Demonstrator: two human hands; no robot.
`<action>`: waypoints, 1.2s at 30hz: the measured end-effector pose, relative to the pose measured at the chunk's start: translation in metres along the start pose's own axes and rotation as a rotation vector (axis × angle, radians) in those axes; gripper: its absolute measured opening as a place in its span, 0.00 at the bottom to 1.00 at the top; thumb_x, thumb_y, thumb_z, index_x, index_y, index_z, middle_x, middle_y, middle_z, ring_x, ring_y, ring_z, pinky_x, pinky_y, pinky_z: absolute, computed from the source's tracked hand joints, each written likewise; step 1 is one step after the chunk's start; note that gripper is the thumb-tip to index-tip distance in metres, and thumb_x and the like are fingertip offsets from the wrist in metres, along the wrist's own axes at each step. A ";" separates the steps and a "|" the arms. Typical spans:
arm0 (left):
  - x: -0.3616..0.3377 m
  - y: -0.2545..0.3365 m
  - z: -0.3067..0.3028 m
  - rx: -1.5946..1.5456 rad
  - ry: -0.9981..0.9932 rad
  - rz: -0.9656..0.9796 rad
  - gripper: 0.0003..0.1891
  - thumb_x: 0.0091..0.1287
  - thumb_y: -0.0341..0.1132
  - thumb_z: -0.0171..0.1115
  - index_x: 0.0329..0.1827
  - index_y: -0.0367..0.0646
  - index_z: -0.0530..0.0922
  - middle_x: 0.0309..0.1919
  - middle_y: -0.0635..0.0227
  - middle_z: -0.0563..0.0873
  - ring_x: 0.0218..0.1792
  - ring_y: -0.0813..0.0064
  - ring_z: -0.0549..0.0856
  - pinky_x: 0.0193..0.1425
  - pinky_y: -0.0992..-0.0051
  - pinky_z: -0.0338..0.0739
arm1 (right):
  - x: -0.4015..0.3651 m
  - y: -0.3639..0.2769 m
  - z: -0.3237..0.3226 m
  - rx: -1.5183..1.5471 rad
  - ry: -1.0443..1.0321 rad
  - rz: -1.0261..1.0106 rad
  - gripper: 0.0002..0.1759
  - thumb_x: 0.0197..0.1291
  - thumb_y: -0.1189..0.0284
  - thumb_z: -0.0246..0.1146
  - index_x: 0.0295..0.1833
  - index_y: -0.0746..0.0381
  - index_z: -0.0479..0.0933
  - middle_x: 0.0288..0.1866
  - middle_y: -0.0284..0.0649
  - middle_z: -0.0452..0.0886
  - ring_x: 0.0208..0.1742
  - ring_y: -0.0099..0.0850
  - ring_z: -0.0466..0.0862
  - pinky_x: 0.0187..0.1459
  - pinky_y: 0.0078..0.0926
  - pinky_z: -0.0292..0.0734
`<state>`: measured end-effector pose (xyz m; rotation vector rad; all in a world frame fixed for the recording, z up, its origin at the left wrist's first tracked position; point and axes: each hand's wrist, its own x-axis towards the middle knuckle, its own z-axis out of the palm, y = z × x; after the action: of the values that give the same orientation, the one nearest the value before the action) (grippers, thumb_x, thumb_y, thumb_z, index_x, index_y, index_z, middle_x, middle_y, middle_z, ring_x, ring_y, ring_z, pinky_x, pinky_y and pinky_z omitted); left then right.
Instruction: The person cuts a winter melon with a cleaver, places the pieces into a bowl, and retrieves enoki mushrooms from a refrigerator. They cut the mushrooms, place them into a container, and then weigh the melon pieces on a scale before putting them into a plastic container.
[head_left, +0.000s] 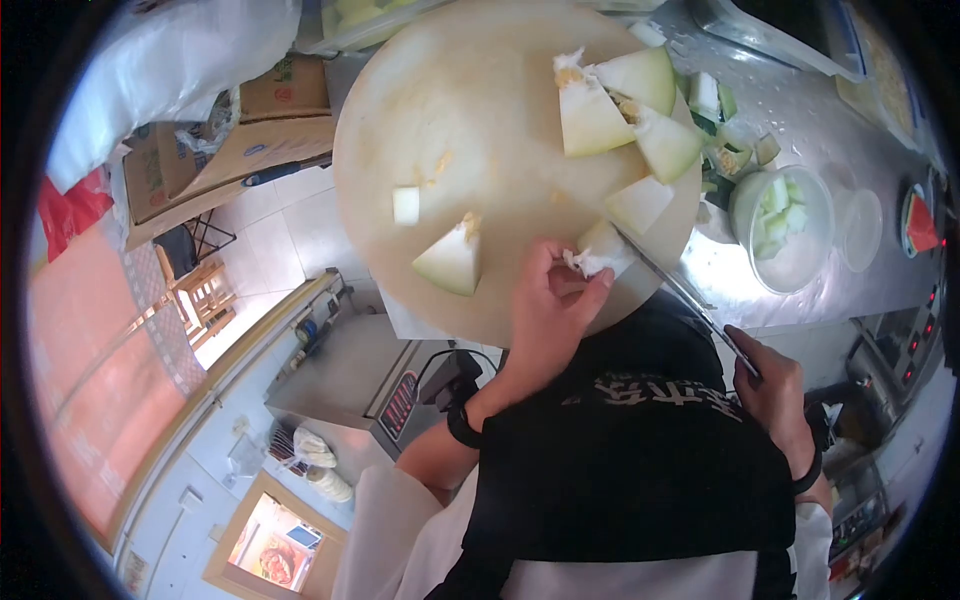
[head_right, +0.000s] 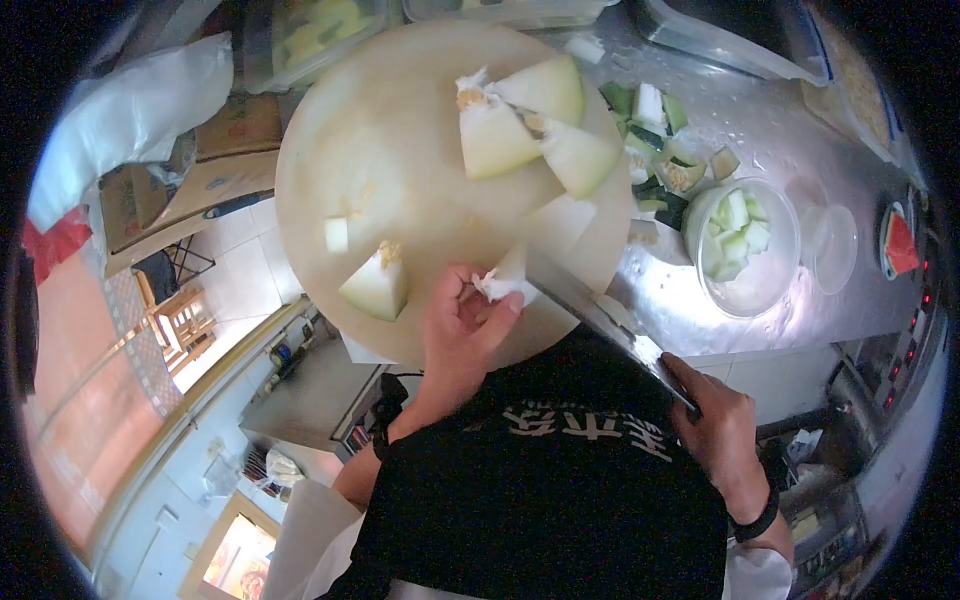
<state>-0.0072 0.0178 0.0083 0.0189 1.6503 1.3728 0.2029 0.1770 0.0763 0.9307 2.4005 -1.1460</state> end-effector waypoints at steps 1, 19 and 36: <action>0.000 0.001 0.002 0.003 -0.003 -0.007 0.16 0.61 0.27 0.64 0.48 0.38 0.66 0.46 0.61 0.75 0.43 0.76 0.80 0.46 0.76 0.79 | 0.000 0.000 -0.001 0.004 -0.002 0.006 0.27 0.44 0.84 0.62 0.55 0.60 0.76 0.36 0.51 0.81 0.35 0.46 0.83 0.35 0.35 0.77; 0.000 -0.006 0.010 -0.174 -0.029 -0.018 0.16 0.62 0.20 0.57 0.48 0.41 0.61 0.39 0.68 0.70 0.36 0.84 0.74 0.38 0.82 0.77 | -0.012 -0.010 -0.006 -0.110 -0.031 -0.065 0.32 0.45 0.80 0.57 0.62 0.53 0.74 0.20 0.37 0.67 0.18 0.30 0.74 0.22 0.28 0.70; 0.001 -0.003 0.007 -0.033 -0.033 -0.006 0.15 0.62 0.23 0.60 0.43 0.42 0.62 0.32 0.74 0.67 0.27 0.90 0.67 0.27 0.85 0.62 | 0.008 -0.019 -0.009 -0.082 -0.126 0.040 0.36 0.44 0.84 0.59 0.63 0.52 0.71 0.24 0.45 0.75 0.24 0.40 0.80 0.26 0.36 0.74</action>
<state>-0.0016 0.0228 0.0060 0.0170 1.5988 1.3875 0.1840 0.1789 0.0888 0.8501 2.2994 -1.0513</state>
